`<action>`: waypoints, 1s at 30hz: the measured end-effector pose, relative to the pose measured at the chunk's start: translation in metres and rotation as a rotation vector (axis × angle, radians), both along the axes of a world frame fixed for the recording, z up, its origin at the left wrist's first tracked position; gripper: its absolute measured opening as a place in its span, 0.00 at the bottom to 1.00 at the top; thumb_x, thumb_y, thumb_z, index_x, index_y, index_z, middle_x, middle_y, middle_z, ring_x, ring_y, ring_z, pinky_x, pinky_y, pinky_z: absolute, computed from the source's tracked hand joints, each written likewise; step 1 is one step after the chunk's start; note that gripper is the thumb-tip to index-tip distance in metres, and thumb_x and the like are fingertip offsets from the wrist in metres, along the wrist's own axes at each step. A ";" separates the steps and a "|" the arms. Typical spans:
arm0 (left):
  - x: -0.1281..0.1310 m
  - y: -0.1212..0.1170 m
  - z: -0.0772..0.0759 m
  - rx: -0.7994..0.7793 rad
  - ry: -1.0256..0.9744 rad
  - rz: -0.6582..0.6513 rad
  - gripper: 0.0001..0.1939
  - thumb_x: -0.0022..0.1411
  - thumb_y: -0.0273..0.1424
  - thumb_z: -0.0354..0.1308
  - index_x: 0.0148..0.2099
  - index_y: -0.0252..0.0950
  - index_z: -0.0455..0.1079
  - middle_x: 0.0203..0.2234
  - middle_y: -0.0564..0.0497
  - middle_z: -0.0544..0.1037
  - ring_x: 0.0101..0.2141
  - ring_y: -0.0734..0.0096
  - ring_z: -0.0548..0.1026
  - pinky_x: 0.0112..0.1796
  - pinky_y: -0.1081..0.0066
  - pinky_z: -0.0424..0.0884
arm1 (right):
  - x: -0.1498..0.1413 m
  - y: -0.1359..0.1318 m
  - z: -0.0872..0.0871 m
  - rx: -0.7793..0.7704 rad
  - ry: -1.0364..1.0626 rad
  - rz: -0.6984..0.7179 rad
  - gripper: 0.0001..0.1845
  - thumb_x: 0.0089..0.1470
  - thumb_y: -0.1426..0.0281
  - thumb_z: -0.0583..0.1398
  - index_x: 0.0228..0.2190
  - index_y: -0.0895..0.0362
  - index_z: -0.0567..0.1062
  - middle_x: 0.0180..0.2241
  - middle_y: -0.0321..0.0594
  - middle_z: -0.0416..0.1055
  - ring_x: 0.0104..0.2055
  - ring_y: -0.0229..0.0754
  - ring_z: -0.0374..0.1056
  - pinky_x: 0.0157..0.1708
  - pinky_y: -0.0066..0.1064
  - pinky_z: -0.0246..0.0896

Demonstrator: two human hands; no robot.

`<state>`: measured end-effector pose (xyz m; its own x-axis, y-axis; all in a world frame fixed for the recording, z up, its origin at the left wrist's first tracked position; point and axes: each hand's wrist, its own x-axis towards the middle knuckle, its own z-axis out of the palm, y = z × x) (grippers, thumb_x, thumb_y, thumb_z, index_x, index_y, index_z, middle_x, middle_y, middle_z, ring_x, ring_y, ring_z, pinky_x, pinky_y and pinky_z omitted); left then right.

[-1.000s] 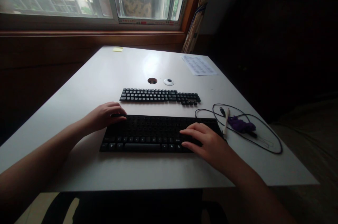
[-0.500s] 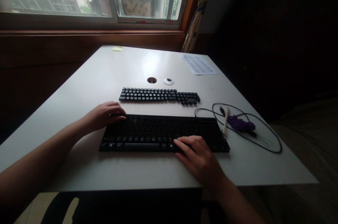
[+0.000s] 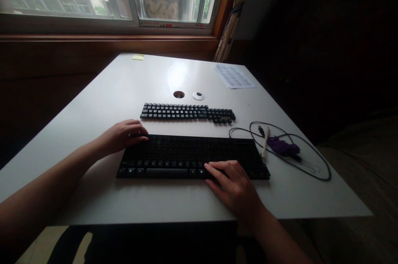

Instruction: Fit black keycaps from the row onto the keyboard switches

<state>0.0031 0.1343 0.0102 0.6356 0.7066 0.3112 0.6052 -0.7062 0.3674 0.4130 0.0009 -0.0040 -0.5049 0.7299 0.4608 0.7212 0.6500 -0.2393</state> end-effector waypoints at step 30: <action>-0.001 0.001 -0.002 -0.017 -0.005 -0.003 0.12 0.70 0.40 0.60 0.42 0.37 0.78 0.34 0.48 0.77 0.34 0.69 0.74 0.35 0.69 0.70 | -0.001 0.002 0.001 0.051 -0.122 -0.030 0.25 0.61 0.68 0.65 0.60 0.51 0.72 0.54 0.48 0.70 0.55 0.54 0.64 0.55 0.52 0.63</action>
<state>0.0023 0.1353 0.0084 0.6362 0.7098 0.3025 0.6009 -0.7017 0.3828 0.4117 0.0027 -0.0027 -0.5380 0.7225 0.4342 0.7620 0.6371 -0.1159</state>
